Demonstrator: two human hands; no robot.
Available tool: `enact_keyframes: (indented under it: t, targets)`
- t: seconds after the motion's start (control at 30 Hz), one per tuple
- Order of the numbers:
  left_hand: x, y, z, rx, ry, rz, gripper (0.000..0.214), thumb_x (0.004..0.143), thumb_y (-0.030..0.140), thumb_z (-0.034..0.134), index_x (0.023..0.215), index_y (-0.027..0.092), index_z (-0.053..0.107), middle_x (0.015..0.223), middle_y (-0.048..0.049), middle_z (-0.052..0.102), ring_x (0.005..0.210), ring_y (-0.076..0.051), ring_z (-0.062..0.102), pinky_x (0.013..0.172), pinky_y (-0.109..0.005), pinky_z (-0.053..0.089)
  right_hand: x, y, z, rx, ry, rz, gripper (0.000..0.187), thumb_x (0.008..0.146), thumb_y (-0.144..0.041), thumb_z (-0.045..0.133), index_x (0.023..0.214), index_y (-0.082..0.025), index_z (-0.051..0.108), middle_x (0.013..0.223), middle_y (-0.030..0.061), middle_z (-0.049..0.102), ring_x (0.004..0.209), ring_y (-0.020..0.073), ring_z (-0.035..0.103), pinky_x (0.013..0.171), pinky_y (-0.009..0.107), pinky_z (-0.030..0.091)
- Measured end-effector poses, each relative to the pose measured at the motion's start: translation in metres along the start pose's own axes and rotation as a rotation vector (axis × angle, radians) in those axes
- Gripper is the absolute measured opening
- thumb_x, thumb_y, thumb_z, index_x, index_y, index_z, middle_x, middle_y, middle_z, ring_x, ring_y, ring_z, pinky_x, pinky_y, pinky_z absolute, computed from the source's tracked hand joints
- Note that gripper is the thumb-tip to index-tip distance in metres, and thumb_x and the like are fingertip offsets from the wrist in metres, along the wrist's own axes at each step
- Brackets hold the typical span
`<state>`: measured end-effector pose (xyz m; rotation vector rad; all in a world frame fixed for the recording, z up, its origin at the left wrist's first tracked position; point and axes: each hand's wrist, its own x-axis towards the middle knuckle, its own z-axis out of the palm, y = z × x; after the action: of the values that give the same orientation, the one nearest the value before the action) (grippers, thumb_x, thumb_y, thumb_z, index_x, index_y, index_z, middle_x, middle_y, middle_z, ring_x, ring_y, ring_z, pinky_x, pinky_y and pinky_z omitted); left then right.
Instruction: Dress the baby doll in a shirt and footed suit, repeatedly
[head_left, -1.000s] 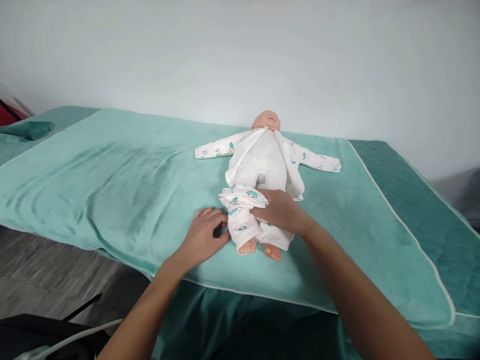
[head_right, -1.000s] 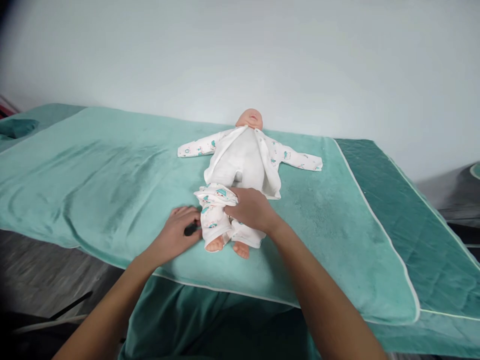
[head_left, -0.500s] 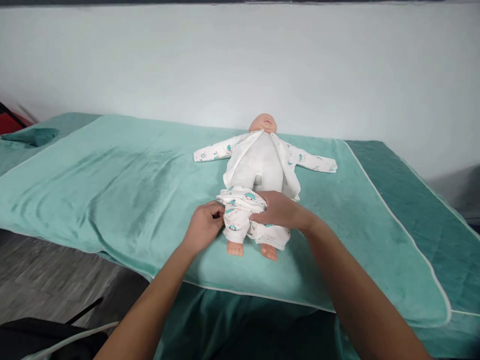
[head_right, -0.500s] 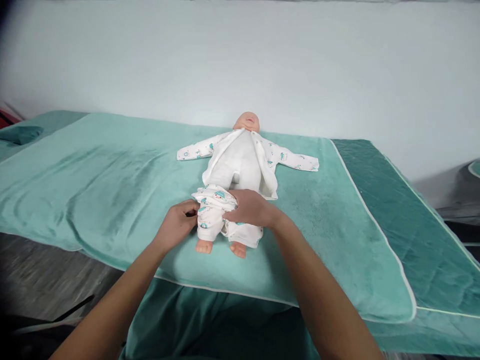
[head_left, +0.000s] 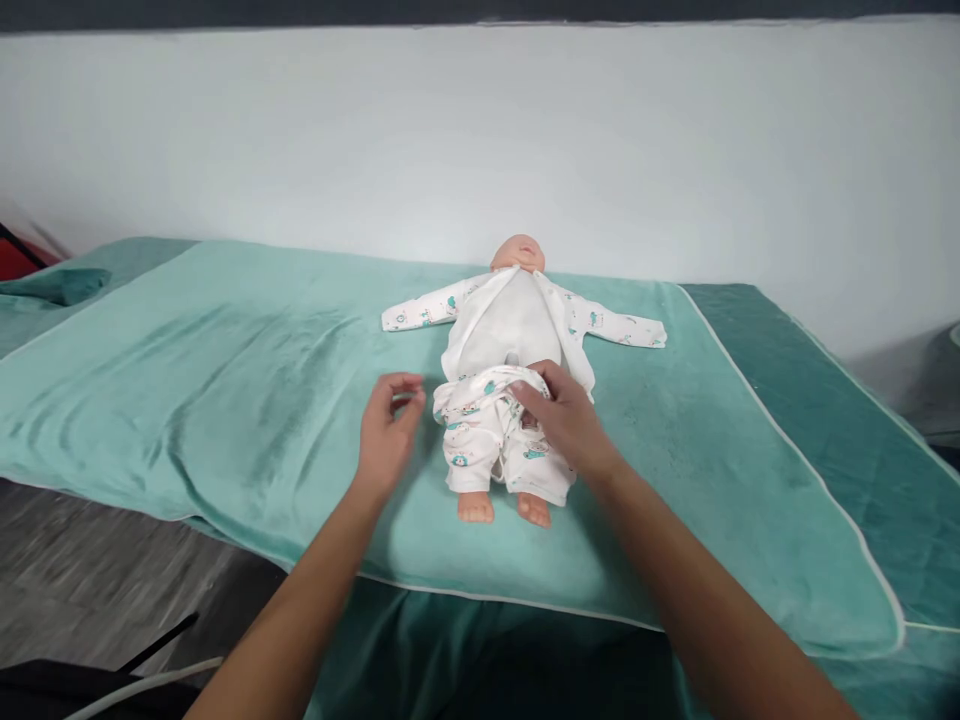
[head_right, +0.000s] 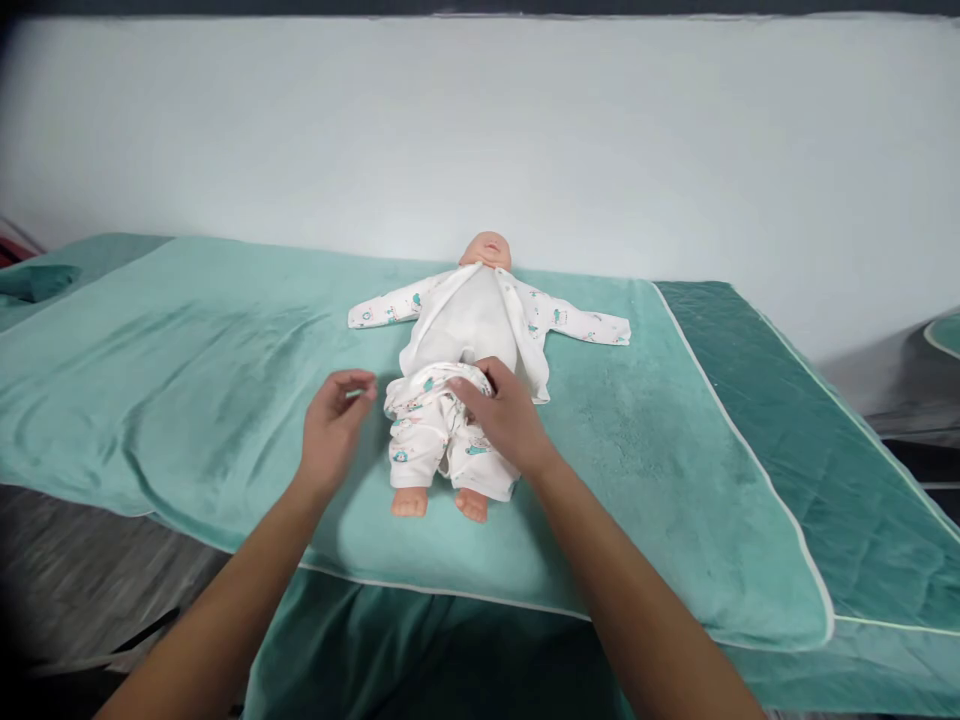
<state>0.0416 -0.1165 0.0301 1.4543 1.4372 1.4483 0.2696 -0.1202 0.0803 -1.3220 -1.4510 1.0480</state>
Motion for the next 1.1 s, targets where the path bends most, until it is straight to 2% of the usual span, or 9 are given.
enact_keyframes:
  t: [0.13, 0.27, 0.37, 0.43, 0.57, 0.7, 0.93, 1.03, 1.1]
  targets:
    - [0.041, 0.023, 0.017, -0.008, -0.047, 0.039, 0.025, 0.087, 0.036, 0.063, 0.107, 0.021, 0.068, 0.120, -0.0061, 0.068, 0.117, -0.022, 0.061, 0.098, -0.033, 0.047, 0.007, -0.004, -0.016, 0.074, 0.295, -0.156, 0.029, 0.087, -0.050, 0.062, 0.083, -0.023, 0.053, 0.071, -0.0043, 0.047, 0.063, 0.0116, 0.043, 0.060, 0.026, 0.038]
    - [0.086, 0.023, 0.048, -0.011, -0.130, -0.041, 0.041, 0.082, 0.039, 0.071, 0.118, 0.019, 0.065, 0.133, -0.0106, 0.063, 0.125, -0.025, 0.057, 0.102, -0.036, 0.045, 0.032, 0.008, -0.039, -0.156, 0.521, -0.224, 0.026, 0.084, -0.044, 0.065, 0.096, -0.023, 0.055, 0.092, 0.0011, 0.059, 0.077, 0.0151, 0.053, 0.069, 0.029, 0.044]
    - [0.114, 0.009, 0.066, -0.133, -0.178, -0.194, 0.043, 0.084, 0.053, 0.067, 0.109, 0.017, 0.067, 0.117, -0.0098, 0.069, 0.109, -0.023, 0.062, 0.094, -0.034, 0.047, 0.063, 0.027, -0.051, -0.311, 0.561, -0.212, 0.040, 0.080, -0.044, 0.068, 0.109, -0.022, 0.054, 0.121, 0.0095, 0.058, 0.100, 0.0205, 0.057, 0.080, 0.033, 0.047]
    - [0.125, -0.002, 0.072, -0.186, -0.239, -0.242, 0.045, 0.081, 0.059, 0.067, 0.097, 0.017, 0.068, 0.098, -0.0063, 0.070, 0.090, -0.020, 0.062, 0.080, -0.030, 0.047, 0.081, 0.036, -0.055, -0.271, 0.488, -0.150, 0.040, 0.080, -0.048, 0.066, 0.107, -0.020, 0.055, 0.116, 0.0093, 0.061, 0.099, 0.0203, 0.058, 0.085, 0.035, 0.047]
    - [0.129, -0.017, 0.071, -0.277, -0.254, -0.256, 0.044, 0.072, 0.057, 0.078, 0.082, 0.018, 0.062, 0.070, 0.0028, 0.059, 0.062, -0.011, 0.048, 0.057, -0.024, 0.036, 0.098, 0.044, -0.057, -0.110, 0.317, -0.062, 0.034, 0.083, -0.053, 0.063, 0.087, -0.021, 0.053, 0.079, -0.0035, 0.055, 0.072, 0.0137, 0.049, 0.073, 0.029, 0.043]
    - [0.127, -0.020, 0.065, -0.454, -0.187, -0.266, 0.041, 0.069, 0.051, 0.083, 0.081, 0.018, 0.061, 0.071, 0.0036, 0.060, 0.060, -0.009, 0.049, 0.056, -0.022, 0.038, 0.096, 0.048, -0.061, -0.103, 0.273, -0.041, 0.042, 0.083, -0.058, 0.062, 0.071, -0.023, 0.043, 0.064, -0.0074, 0.038, 0.063, 0.0122, 0.035, 0.063, 0.026, 0.036]
    - [0.130, -0.011, 0.056, -0.636, -0.110, -0.253, 0.046, 0.069, 0.050, 0.083, 0.097, 0.017, 0.067, 0.086, -0.0034, 0.071, 0.077, -0.018, 0.066, 0.072, -0.030, 0.052, 0.094, 0.051, -0.070, -0.095, 0.471, -0.089, 0.043, 0.088, -0.062, 0.052, 0.071, -0.024, 0.043, 0.071, -0.0048, 0.042, 0.071, 0.0146, 0.042, 0.070, 0.027, 0.039]
    - [0.119, -0.017, 0.040, -0.594, 0.039, -0.232, 0.045, 0.074, 0.051, 0.078, 0.102, 0.018, 0.066, 0.088, -0.0031, 0.071, 0.078, -0.018, 0.066, 0.072, -0.030, 0.052, 0.087, 0.057, -0.092, -0.163, 0.589, -0.002, 0.038, 0.089, -0.058, 0.049, 0.074, -0.023, 0.049, 0.074, -0.0025, 0.050, 0.072, 0.0164, 0.046, 0.070, 0.029, 0.040]
    - [0.112, -0.025, 0.026, -0.475, 0.176, -0.243, 0.042, 0.074, 0.050, 0.076, 0.099, 0.018, 0.065, 0.081, -0.0010, 0.067, 0.069, -0.015, 0.062, 0.064, -0.027, 0.049, 0.081, 0.063, -0.113, -0.321, 0.634, 0.101, 0.032, 0.090, -0.051, 0.049, 0.080, -0.021, 0.057, 0.081, 0.0024, 0.060, 0.077, 0.0195, 0.052, 0.074, 0.032, 0.041]
